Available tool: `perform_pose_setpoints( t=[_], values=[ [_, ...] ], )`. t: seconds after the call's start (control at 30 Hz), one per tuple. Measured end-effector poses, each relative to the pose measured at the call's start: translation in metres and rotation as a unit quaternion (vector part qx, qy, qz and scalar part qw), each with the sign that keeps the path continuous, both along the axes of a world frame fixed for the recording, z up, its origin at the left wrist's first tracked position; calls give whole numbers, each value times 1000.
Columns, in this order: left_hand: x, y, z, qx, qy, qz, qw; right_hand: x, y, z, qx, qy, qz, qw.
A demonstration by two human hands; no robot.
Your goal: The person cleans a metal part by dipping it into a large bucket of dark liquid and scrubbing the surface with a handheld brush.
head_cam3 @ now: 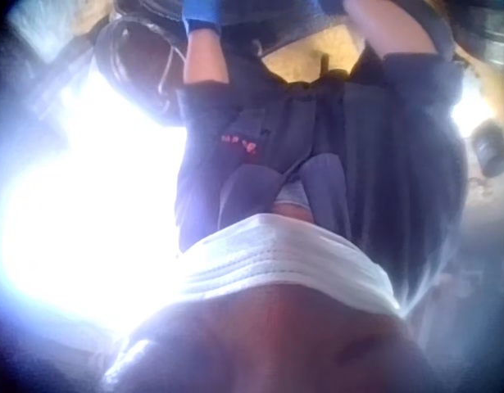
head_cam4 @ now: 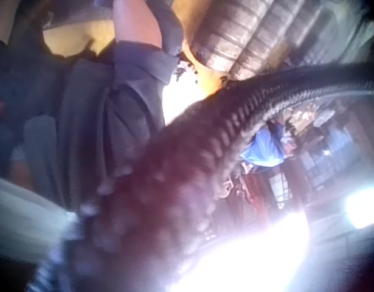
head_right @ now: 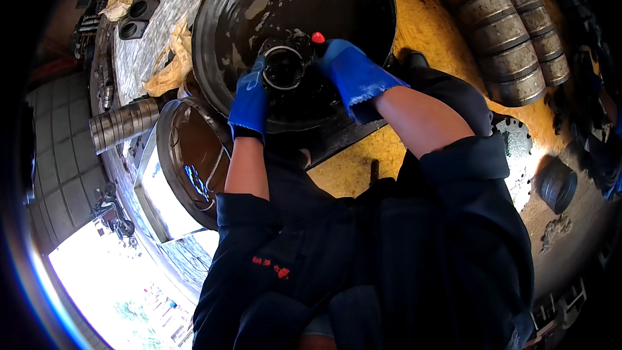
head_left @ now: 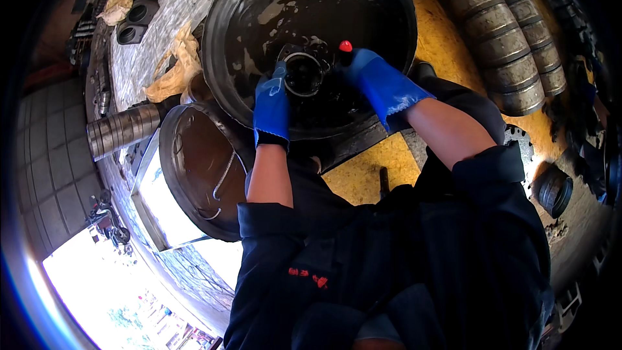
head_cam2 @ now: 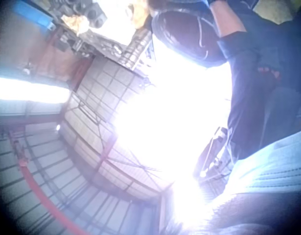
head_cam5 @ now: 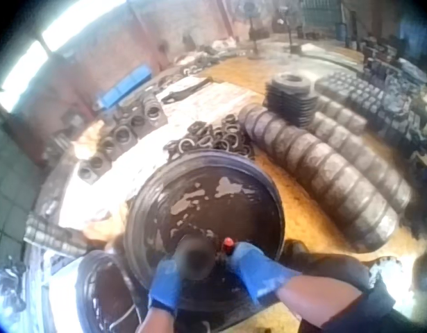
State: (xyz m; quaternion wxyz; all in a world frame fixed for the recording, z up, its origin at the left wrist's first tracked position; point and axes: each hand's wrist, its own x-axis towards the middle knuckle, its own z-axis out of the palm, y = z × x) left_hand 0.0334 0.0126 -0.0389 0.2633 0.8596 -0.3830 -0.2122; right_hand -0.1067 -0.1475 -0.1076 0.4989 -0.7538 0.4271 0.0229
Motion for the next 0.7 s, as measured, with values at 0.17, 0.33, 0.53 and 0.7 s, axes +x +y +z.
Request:
perform_pose_setpoints(
  t=[0.17, 0.33, 0.53, 0.7],
  values=[
    [-11, -13, 15, -72, 202, 186, 959, 7, -2, 16, -18, 38, -17, 999],
    [-16, -17, 33, -35, 173, 215, 961, 21, 6, 6, 260, -161, -150, 940],
    [-3, -9, 7, -122, 202, 203, 950, 23, 14, -6, 176, -202, -18, 963],
    [1, -3, 17, -94, 160, 204, 961, 25, 15, 46, 43, -85, 87, 992]
  ],
)
